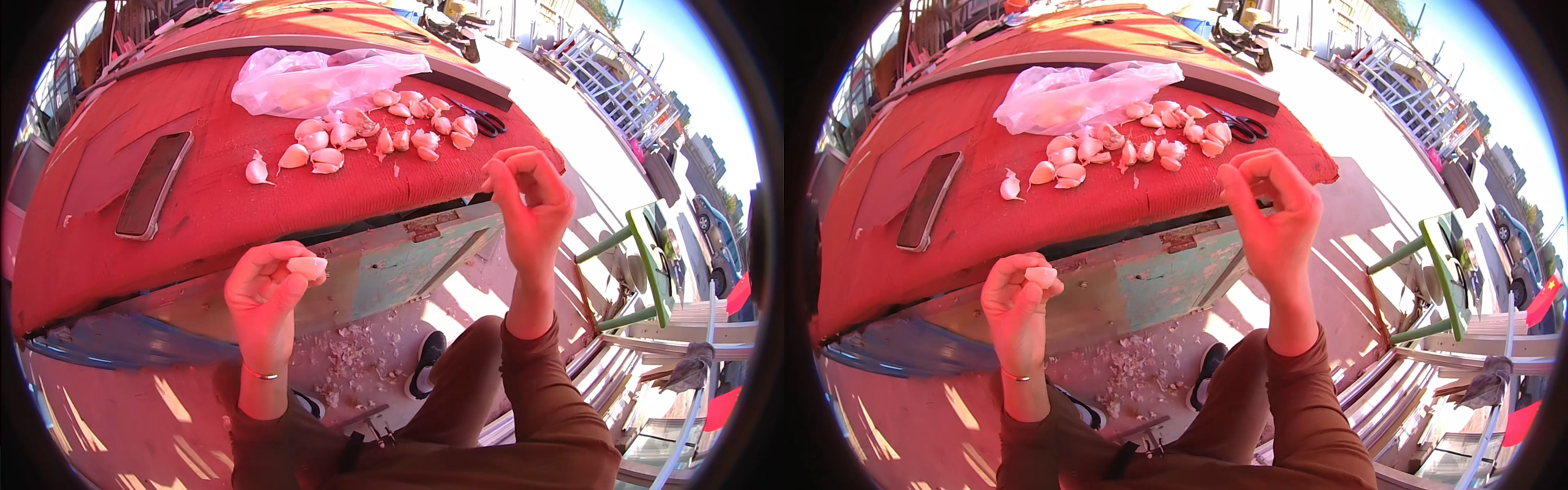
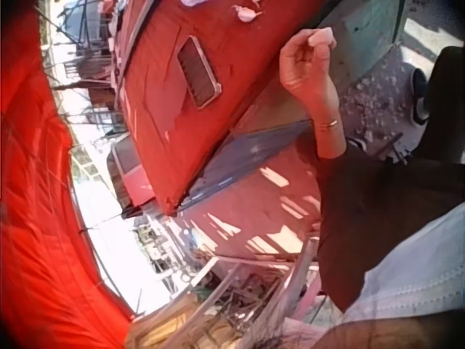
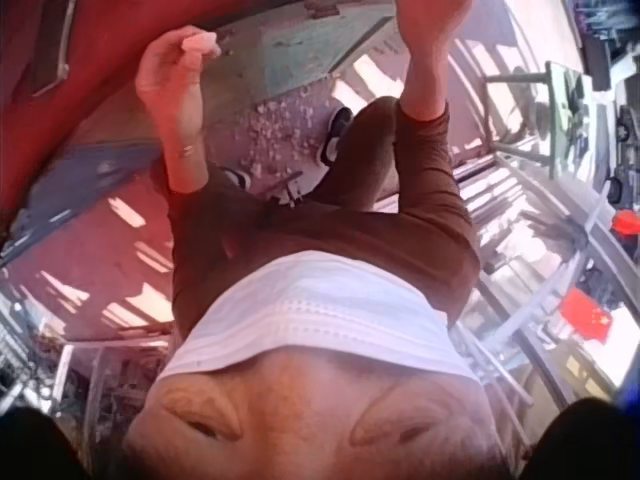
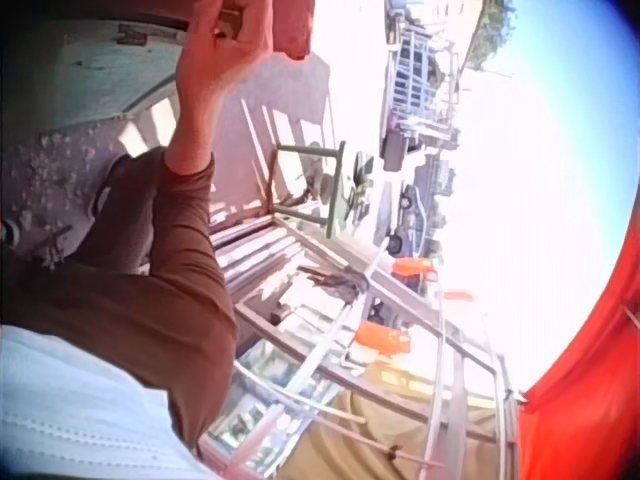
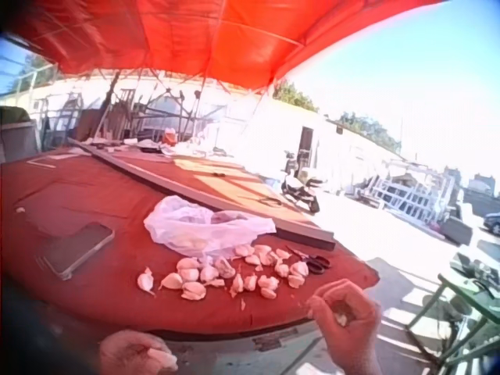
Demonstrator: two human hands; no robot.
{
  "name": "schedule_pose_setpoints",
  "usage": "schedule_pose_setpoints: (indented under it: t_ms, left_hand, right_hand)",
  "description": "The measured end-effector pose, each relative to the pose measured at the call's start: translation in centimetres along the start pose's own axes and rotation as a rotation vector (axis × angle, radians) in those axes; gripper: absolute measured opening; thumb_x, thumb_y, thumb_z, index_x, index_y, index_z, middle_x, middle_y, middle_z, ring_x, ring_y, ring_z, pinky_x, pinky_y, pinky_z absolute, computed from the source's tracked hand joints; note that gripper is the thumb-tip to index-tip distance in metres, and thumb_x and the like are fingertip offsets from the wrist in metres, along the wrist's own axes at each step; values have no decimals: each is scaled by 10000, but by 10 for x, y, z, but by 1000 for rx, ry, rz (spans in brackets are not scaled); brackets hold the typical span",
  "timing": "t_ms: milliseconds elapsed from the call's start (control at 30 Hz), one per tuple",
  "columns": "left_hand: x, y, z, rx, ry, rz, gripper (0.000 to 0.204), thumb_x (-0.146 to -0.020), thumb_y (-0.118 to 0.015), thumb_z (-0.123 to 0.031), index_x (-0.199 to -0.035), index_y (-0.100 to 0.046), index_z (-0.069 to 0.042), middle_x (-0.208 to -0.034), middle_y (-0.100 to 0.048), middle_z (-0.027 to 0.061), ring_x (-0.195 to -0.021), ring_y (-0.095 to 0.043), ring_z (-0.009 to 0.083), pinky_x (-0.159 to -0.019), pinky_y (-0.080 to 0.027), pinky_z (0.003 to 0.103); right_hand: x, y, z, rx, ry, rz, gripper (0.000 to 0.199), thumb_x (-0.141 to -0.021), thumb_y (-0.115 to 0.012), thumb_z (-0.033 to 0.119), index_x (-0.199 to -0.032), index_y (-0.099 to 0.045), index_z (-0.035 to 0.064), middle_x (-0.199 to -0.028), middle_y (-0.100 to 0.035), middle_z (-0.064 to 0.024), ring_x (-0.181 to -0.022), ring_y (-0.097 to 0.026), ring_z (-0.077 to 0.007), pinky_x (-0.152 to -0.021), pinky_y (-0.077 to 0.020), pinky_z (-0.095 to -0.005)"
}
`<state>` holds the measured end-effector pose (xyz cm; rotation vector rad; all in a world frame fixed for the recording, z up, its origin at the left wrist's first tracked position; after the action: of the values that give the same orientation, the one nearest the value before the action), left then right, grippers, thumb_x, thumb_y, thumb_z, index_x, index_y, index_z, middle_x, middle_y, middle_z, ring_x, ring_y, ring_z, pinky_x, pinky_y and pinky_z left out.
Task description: The person peels garlic cloves by hand and uses scissors to trim the ends. They handle each clove individually, removing the outer skin and placing the peeled cloves on a red cloth-covered surface. The process is repetitive and focused on preparing the garlic for further use.
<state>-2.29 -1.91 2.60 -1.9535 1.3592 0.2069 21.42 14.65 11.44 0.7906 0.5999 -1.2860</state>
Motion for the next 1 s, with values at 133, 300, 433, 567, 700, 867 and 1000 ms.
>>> schedule_pose_setpoints:
  t_ms: [133,300,433,567,700,867,1000]
  left_hand:
    - [-4,-3,11,441,240,57,220,-996,-659,-47,-1204,-624,14,-1163,-707,132,-983,-718,191,-883,-608,330]
    - [-2,0,4,650,330,69,200,-1049,-600,-98,-1215,-616,12,-1131,-697,119,-968,-715,171,-883,-599,281]
    - [1,3,2,655,334,49,226,-1066,-587,-149,-1223,-615,11,-1104,-693,107,-962,-714,164,-875,-598,266]
    - [0,5,3,678,331,54,235,-1066,-591,-166,-1225,-622,5,-1103,-701,105,-960,-718,166,-867,-600,263]
    - [-1,6,-2,614,280,-9,216,-1059,-596,-136,-1219,-626,6,-1124,-722,127,-941,-729,173,-861,-605,269]
    - [1,3,-20,85,-27,-95,217,-1008,-637,-29,-1219,-635,24,-1104,-731,132,-954,-727,190,-858,-618,321]
    - [0,7,-24,-184,-192,-81,236,-992,-643,4,-1225,-640,37,-1085,-725,117,-987,-721,200,-852,-618,334]
  right_hand:
    - [-73,46,-43,537,-29,31,192,-914,-691,41,-1091,-700,-35,-989,-753,-136,-871,-722,-212,-821,-573,-336]
    - [-105,41,-74,785,-169,379,220,-872,-757,149,-1000,-740,-29,-882,-761,-138,-844,-723,-207,-772,-563,-345]
    - [-122,36,-74,874,-124,539,220,-835,-774,171,-892,-740,-39,-818,-738,-148,-769,-704,-229,-726,-541,-352]
    - [-128,43,-83,880,-87,549,213,-829,-770,164,-841,-722,-43,-766,-711,-154,-703,-682,-242,-684,-529,-363]
    - [-121,54,-66,756,-208,367,184,-897,-721,125,-885,-684,-55,-752,-694,-103,-661,-640,-160,-637,-519,-314]
    - [-71,52,-15,321,-286,249,136,-942,-664,37,-1053,-610,-18,-795,-682,-42,-665,-599,-65,-599,-483,-227]
    - [-6,18,34,103,-275,287,288,-878,-716,-31,-1120,-566,14,-840,-687,-21,-647,-577,-28,-590,-443,-179]
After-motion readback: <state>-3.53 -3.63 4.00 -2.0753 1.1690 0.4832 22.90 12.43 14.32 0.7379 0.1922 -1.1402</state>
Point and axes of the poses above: each hand's wrist, its own x-axis away from the middle knuckle, its own y-axis out of the back of the hand, z = x × y, the point moved 1 cm from there along -x, towards the middle knuckle
